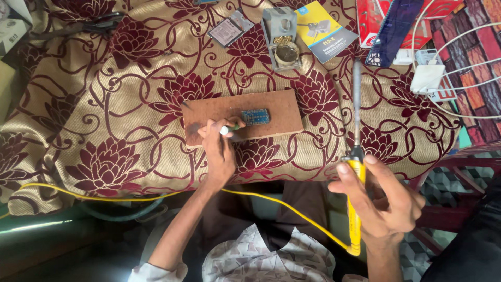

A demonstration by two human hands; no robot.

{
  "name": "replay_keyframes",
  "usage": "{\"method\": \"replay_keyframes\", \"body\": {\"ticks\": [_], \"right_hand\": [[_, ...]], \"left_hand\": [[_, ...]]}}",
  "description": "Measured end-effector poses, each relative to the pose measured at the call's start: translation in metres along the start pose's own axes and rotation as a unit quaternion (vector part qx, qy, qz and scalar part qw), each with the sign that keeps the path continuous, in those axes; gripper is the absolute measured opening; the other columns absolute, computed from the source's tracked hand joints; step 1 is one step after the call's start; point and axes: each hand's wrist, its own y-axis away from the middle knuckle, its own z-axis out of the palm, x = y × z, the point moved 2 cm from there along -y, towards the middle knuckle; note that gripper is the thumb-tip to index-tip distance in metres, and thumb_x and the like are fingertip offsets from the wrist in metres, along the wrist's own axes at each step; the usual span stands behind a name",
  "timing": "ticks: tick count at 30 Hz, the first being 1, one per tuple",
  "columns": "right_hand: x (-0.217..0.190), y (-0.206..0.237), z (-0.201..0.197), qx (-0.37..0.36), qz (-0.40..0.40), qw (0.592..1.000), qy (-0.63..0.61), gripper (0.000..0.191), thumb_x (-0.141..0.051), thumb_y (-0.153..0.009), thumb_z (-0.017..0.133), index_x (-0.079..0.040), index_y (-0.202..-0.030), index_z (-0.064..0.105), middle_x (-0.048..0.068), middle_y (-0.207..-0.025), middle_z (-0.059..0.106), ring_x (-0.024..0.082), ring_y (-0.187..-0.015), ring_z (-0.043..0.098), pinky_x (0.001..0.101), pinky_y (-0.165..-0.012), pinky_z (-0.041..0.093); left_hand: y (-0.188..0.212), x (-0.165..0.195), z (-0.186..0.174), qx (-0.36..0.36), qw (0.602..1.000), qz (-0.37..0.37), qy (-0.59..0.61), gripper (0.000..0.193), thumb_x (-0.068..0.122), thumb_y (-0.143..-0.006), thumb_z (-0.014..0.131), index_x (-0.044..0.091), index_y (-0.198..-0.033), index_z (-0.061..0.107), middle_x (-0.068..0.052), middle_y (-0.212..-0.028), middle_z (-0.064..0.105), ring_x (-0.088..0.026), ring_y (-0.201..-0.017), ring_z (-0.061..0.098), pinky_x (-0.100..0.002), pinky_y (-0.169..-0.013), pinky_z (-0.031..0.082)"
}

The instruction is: The person solders a small blue circuit board using a soldering iron and solder wire. They hold the board with one hand and apply the soldering iron with the other, working on various points of the board.

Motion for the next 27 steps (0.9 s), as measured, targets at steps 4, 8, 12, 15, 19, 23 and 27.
{"method": "replay_keyframes", "body": {"ticks": [4, 8, 12, 15, 19, 23, 27], "right_hand": [[0.006, 0.007, 0.003, -0.009, -0.011, 1.0, 0.01, 0.027, -0.028, -0.091, 0.088, -0.018, -0.115, 0.08, 0.01, -0.124, 0.063, 0.022, -0.088, 0.074, 0.0315, -0.069, 0.059], [0.01, 0.014, 0.002, -0.033, 0.003, 0.999, 0.035, 0.027, -0.028, -0.093, 0.09, -0.018, -0.115, 0.08, 0.011, -0.126, 0.065, 0.022, -0.09, 0.074, 0.0314, -0.067, 0.055], [0.021, 0.014, 0.002, 0.009, -0.008, 1.0, 0.002, 0.022, -0.024, -0.088, 0.088, -0.012, -0.105, 0.08, 0.015, -0.115, 0.066, 0.025, -0.081, 0.075, 0.032, -0.063, 0.06], [0.025, 0.015, 0.007, 0.051, -0.037, 0.998, -0.03, 0.017, -0.021, -0.09, 0.086, -0.01, -0.101, 0.08, 0.017, -0.111, 0.065, 0.026, -0.078, 0.075, 0.0311, -0.062, 0.062], [0.024, 0.022, 0.004, 0.044, -0.061, 0.997, -0.005, 0.017, -0.027, -0.091, 0.084, -0.013, -0.098, 0.079, 0.016, -0.106, 0.063, 0.027, -0.075, 0.073, 0.0331, -0.06, 0.059], [0.035, 0.025, 0.006, 0.113, -0.152, 0.981, -0.042, 0.02, -0.031, -0.089, 0.083, -0.012, -0.093, 0.078, 0.018, -0.101, 0.063, 0.025, -0.07, 0.072, 0.0323, -0.053, 0.058], [0.038, 0.032, 0.009, 0.128, -0.131, 0.982, -0.046, 0.022, -0.033, -0.09, 0.082, -0.012, -0.092, 0.077, 0.017, -0.103, 0.061, 0.028, -0.07, 0.07, 0.033, -0.057, 0.058]], "left_hand": [[0.001, 0.004, -0.002, -0.008, 1.0, -0.009, -0.009, 0.025, -0.011, -0.095, 0.048, 0.007, -0.11, 0.056, -0.006, -0.105, 0.074, -0.02, -0.082, 0.049, -0.035, -0.086, 0.031], [0.001, 0.006, -0.003, -0.007, 1.0, -0.003, -0.006, 0.026, -0.012, -0.094, 0.048, 0.006, -0.11, 0.056, -0.006, -0.105, 0.074, -0.019, -0.081, 0.05, -0.036, -0.087, 0.031], [0.001, 0.004, -0.002, -0.004, 1.0, -0.001, -0.004, 0.024, -0.012, -0.097, 0.05, 0.007, -0.111, 0.056, -0.005, -0.106, 0.075, -0.018, -0.082, 0.052, -0.036, -0.086, 0.03], [0.002, 0.002, -0.001, -0.003, 1.0, 0.007, -0.005, 0.026, -0.012, -0.098, 0.049, 0.008, -0.112, 0.057, -0.004, -0.106, 0.076, -0.017, -0.082, 0.052, -0.036, -0.086, 0.03], [0.003, 0.001, -0.001, -0.008, 1.0, 0.005, -0.008, 0.028, -0.012, -0.096, 0.049, 0.009, -0.112, 0.056, -0.003, -0.106, 0.076, -0.017, -0.081, 0.051, -0.037, -0.087, 0.029], [0.004, 0.002, -0.001, -0.015, 1.0, 0.008, -0.006, 0.031, -0.014, -0.094, 0.048, 0.009, -0.114, 0.056, -0.003, -0.107, 0.076, -0.017, -0.082, 0.051, -0.037, -0.087, 0.029], [0.003, 0.004, -0.001, -0.024, 0.999, 0.019, -0.013, 0.032, -0.014, -0.092, 0.048, 0.008, -0.113, 0.056, -0.003, -0.108, 0.076, -0.018, -0.083, 0.052, -0.038, -0.086, 0.028]]}}
